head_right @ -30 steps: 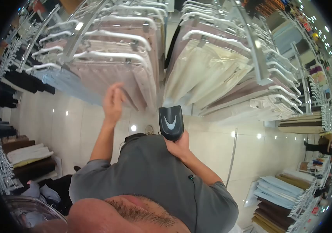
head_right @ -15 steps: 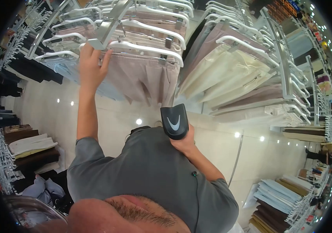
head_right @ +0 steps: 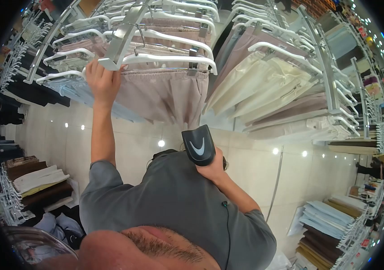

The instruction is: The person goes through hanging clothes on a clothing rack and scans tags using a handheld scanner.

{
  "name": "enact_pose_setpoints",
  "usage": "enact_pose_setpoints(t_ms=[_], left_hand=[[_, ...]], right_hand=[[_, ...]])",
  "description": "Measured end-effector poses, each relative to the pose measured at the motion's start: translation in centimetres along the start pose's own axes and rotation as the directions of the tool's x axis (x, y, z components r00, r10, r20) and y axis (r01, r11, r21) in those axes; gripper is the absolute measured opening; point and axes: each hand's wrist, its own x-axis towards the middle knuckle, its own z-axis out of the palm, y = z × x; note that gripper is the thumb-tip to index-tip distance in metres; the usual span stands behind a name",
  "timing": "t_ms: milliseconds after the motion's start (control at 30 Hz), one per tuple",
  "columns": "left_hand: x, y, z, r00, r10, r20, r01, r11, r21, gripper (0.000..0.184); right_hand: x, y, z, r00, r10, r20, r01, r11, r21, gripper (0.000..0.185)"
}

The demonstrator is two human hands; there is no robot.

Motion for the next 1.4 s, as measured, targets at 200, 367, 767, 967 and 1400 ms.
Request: enact_pose_setpoints(t_ms=[200, 367, 767, 967, 1400], left_hand=[[1.5, 2.3, 0.1, 0.997, 0.068, -0.024, -0.069, 0.996, -0.058, 0.026], [2.0, 6.0, 0.6, 0.996, 0.075, 0.053, -0.066, 0.986, -0.15, 0.026], [7.0, 18.7, 3.9, 0.956, 0.273, 0.104, -0.198, 0.868, -0.456, 0.025], [9.1, 23.9, 7.0, 0.944, 0.289, 0.159, -0.163, 0.828, -0.537, 0.024], [12.0, 32.5, 14.0, 0.927, 0.346, 0.148, -0.2, 0.786, -0.585, 0.02]], right_hand=[[-0.1, 0.2, 0.0, 0.999, -0.033, 0.04, 0.035, 0.999, -0.039, 0.046], [-0.2, 0.2, -1.2, 0.996, -0.043, 0.073, 0.045, 0.999, -0.028, 0.058], [-1.4, 2.7, -9.2, 0.988, -0.057, 0.143, 0.034, 0.987, 0.157, 0.077], [-1.3, 3.6, -12.4, 0.991, -0.083, 0.109, 0.073, 0.993, 0.093, 0.076], [-2.2, 8.2, -17.3, 0.974, -0.223, 0.035, 0.219, 0.972, 0.084, 0.075]])
